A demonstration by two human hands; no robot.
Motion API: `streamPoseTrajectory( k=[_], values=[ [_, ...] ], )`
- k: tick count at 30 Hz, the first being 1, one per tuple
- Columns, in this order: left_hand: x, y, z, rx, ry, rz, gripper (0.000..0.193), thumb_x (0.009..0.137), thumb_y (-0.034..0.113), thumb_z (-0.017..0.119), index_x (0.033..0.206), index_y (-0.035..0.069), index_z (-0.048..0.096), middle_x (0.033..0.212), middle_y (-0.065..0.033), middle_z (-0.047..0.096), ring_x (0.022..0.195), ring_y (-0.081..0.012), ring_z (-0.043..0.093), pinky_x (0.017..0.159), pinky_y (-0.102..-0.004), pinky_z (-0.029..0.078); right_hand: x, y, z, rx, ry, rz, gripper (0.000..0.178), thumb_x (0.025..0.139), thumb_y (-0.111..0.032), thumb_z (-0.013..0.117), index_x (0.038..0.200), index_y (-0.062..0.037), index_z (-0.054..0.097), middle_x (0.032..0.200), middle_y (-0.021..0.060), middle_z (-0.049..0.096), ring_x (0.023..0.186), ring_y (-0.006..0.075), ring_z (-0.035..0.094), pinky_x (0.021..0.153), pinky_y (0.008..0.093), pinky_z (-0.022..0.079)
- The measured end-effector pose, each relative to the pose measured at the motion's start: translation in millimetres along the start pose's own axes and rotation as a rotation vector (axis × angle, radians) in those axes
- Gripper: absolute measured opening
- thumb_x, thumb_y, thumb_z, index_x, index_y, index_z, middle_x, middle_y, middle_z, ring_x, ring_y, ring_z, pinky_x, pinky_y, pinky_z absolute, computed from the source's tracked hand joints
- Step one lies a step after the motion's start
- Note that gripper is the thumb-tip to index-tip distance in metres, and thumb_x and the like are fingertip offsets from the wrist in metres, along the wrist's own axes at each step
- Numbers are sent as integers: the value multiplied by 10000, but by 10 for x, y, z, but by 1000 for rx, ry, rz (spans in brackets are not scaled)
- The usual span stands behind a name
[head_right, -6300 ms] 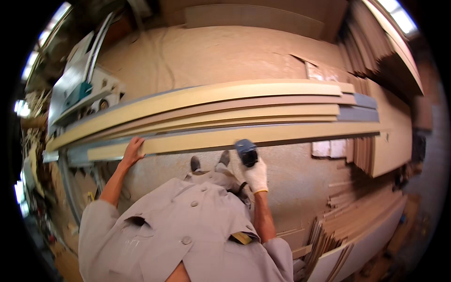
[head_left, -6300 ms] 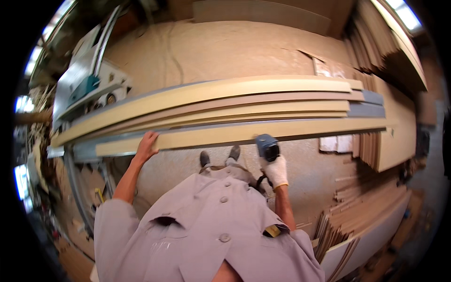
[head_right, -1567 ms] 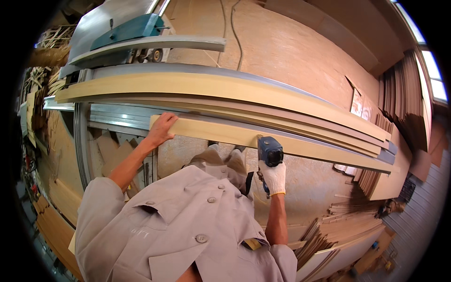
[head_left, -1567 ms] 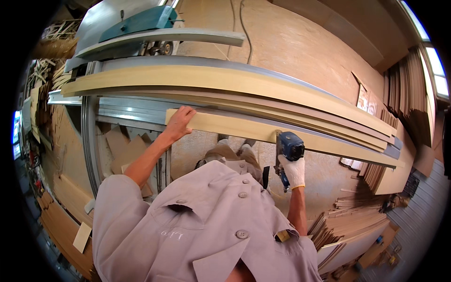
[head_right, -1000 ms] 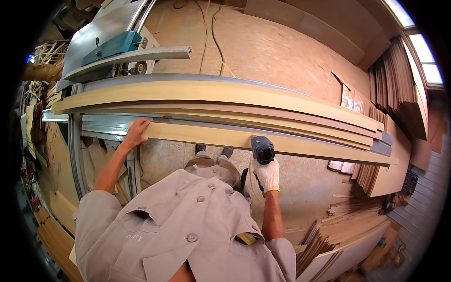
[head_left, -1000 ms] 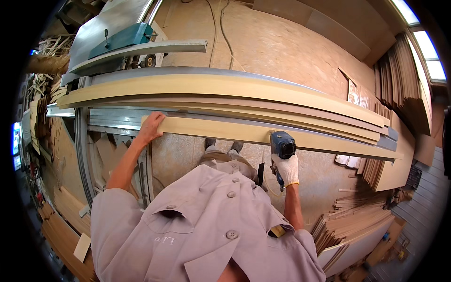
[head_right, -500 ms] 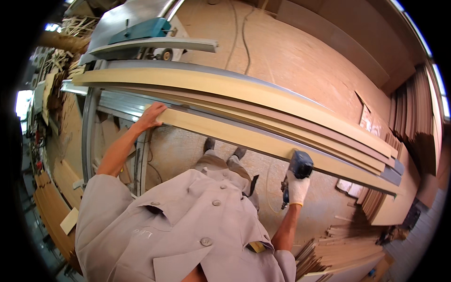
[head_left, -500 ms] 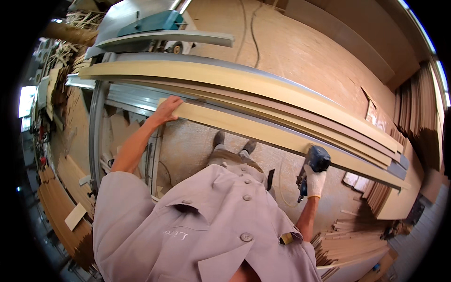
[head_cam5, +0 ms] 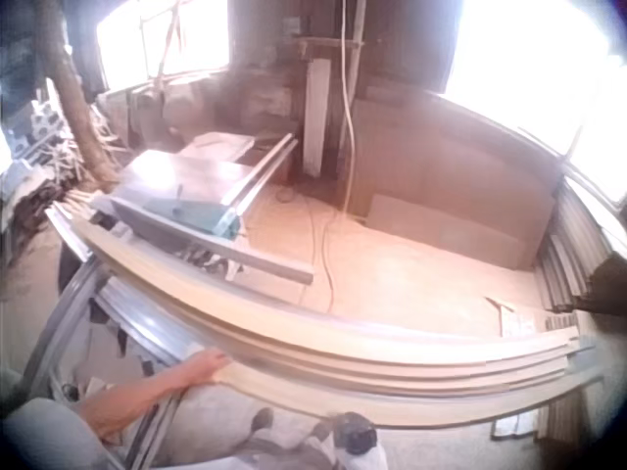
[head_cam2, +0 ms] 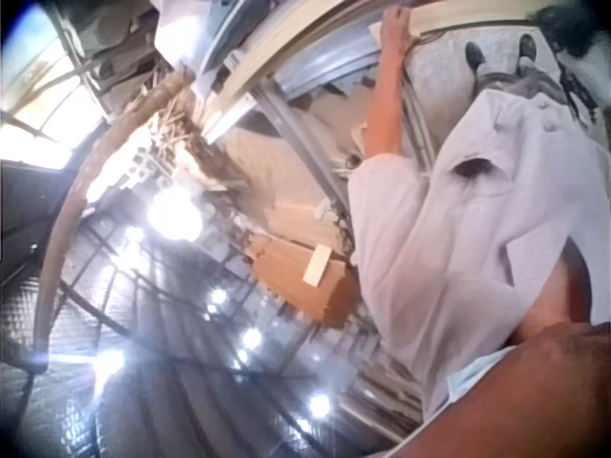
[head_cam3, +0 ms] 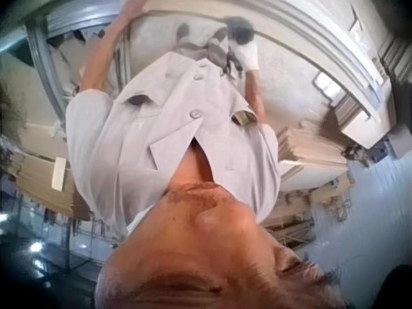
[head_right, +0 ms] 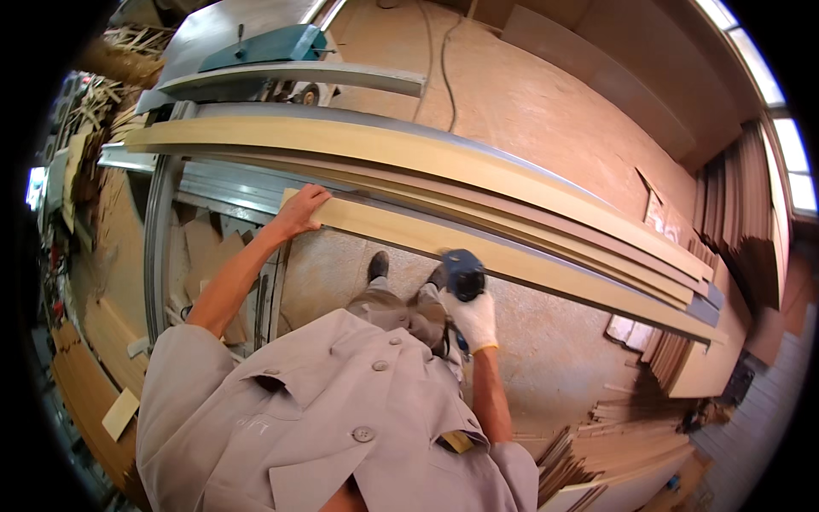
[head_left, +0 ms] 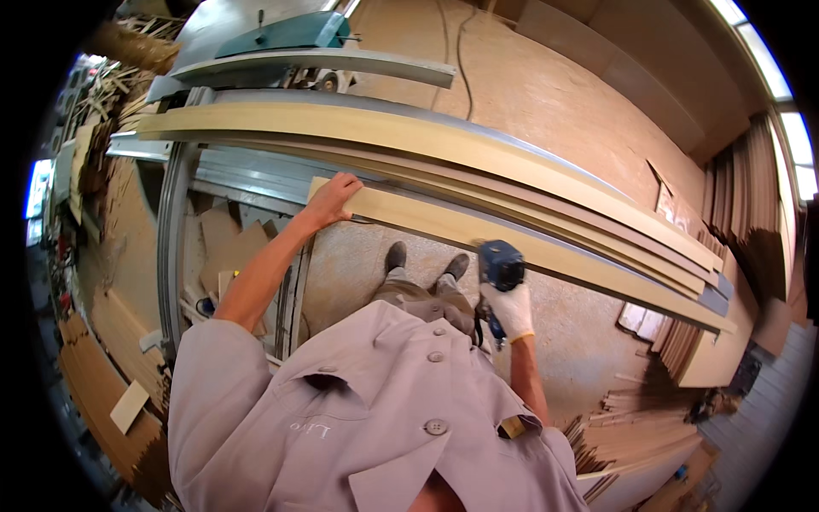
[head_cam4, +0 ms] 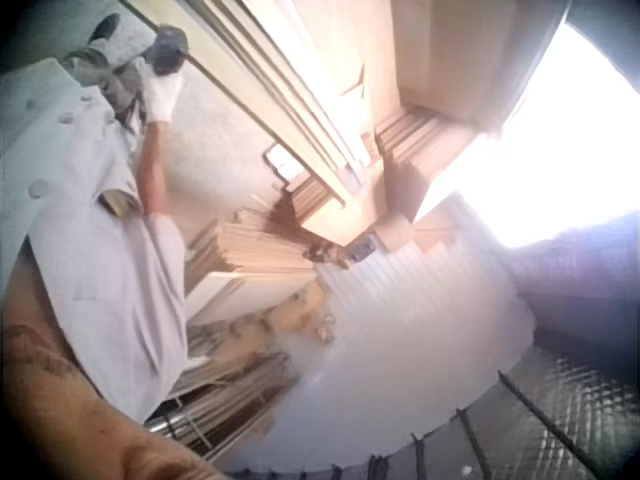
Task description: The person uses a nail gun to fasten thin wooden strips onto a curved metal frame. They repeatedly pick up strips, align them along the frame, and drive nails to secure them in place.
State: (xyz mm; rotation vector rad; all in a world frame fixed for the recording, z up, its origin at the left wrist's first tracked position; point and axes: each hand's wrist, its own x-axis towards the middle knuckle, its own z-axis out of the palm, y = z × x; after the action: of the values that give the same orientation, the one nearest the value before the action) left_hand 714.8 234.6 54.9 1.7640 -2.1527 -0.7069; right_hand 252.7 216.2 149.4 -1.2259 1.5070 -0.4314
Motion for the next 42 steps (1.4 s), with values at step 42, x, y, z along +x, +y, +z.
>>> streamPoseTrajectory(
  k=[42],
  values=[
    [-27, -3, -42, 46, -49, -23, 764, 606, 58, 866, 1318, 42, 589, 1329, -155, 576, 1242, -363, 543, 1084, -421, 476, -105, 387, -1033, 218, 247, 173, 92, 849, -4, 717, 931, -7, 675, 662, 60, 638, 494, 170, 597, 485, 300, 469]
  ],
)
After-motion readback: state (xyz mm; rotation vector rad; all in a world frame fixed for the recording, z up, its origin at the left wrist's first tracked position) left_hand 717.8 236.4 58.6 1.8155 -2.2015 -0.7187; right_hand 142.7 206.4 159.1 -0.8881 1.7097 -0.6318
